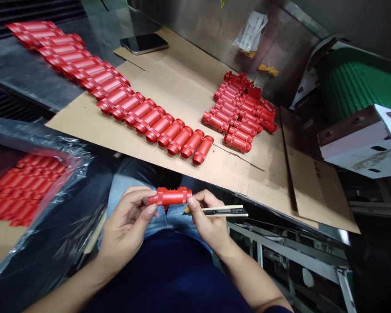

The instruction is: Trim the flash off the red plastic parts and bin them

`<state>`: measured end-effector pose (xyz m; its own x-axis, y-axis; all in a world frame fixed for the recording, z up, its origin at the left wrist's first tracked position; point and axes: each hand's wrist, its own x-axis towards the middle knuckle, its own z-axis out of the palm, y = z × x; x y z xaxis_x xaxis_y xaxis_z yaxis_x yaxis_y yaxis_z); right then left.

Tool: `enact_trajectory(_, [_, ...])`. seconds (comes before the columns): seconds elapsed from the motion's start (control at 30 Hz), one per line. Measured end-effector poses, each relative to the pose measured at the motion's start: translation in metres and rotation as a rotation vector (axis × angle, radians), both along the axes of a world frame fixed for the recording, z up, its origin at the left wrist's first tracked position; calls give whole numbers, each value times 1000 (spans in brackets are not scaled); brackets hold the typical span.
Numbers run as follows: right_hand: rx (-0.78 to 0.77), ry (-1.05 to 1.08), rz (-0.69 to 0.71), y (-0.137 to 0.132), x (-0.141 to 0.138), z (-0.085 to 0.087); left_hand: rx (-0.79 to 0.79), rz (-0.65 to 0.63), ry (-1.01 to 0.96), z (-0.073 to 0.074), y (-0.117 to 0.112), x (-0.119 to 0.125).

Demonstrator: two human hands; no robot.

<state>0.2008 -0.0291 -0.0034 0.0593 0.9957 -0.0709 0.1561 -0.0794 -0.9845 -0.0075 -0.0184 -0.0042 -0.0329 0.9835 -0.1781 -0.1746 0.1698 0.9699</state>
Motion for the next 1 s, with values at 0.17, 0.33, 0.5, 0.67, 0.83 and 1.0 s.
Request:
enact_trajectory(0.17, [376, -356, 123, -5, -10, -3, -325, 22, -446, -1, 12, 12])
enact_trajectory(0.33, [529, -549, 252, -4, -20, -14, -405, 11, -572, -2, 12, 18])
enact_trajectory(0.5, [432, -378, 206, 1, -4, -5, -366, 36, -555, -3, 10, 5])
enact_trajectory(0.67, [478, -178, 254, -4, 16, 15, -316, -41, -491, 1, 12, -6])
enact_trajectory(0.83, [511, -63, 339, -11, 11, 16, -307, -63, -496, 4, 13, -5])
enact_trajectory(1.0, [515, -76, 345, -7, 7, 11, -283, -64, -486, 3, 12, -5])
